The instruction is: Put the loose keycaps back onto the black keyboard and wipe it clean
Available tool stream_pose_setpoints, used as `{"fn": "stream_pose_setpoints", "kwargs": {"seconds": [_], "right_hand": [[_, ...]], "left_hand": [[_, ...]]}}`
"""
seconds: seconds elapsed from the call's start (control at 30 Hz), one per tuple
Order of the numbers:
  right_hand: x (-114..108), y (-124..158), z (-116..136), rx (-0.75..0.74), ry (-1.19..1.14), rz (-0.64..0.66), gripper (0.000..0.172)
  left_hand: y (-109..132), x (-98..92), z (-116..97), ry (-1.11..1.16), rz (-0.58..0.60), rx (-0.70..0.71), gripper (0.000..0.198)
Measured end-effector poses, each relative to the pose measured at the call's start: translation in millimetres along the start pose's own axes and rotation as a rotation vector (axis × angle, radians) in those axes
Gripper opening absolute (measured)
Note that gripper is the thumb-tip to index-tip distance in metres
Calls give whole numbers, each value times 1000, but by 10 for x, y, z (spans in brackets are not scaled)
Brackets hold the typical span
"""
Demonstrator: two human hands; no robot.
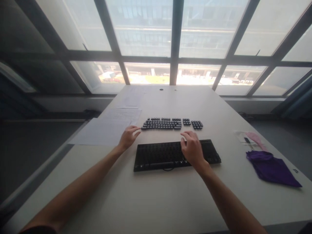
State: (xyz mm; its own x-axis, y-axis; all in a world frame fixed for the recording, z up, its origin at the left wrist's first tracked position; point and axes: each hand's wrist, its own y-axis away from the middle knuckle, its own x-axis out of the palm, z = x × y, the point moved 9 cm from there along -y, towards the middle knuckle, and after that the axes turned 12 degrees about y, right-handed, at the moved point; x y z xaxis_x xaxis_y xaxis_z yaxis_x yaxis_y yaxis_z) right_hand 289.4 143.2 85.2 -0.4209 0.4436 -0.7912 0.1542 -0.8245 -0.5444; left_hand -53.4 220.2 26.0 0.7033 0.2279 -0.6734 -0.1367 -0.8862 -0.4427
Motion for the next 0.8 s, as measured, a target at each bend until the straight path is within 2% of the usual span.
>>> {"fn": "stream_pose_setpoints", "kwargs": {"seconds": [0.1,0.17,0.27,0.33,0.5,0.8], "right_hand": [[489,-360,609,-136,-56,118,30],[837,-500,892,-200,-5,210,29],[1262,-590,1112,-256,105,309,29],[1448,-616,1172,-274,162,338,30],[1680,-721,1228,-294,244,343,31],[1812,-838,1280,-356,242,282,24]], "left_hand": [[-146,118,37,-101,35,36,25],[-163,180,46,-133,53,43,25],[-115,212,56,-124,43,35,24],[-80,208,55,-99,27,37,21],[-101,227,38,-30,30,58,17],[-120,238,104,-2,42,44,20]]}}
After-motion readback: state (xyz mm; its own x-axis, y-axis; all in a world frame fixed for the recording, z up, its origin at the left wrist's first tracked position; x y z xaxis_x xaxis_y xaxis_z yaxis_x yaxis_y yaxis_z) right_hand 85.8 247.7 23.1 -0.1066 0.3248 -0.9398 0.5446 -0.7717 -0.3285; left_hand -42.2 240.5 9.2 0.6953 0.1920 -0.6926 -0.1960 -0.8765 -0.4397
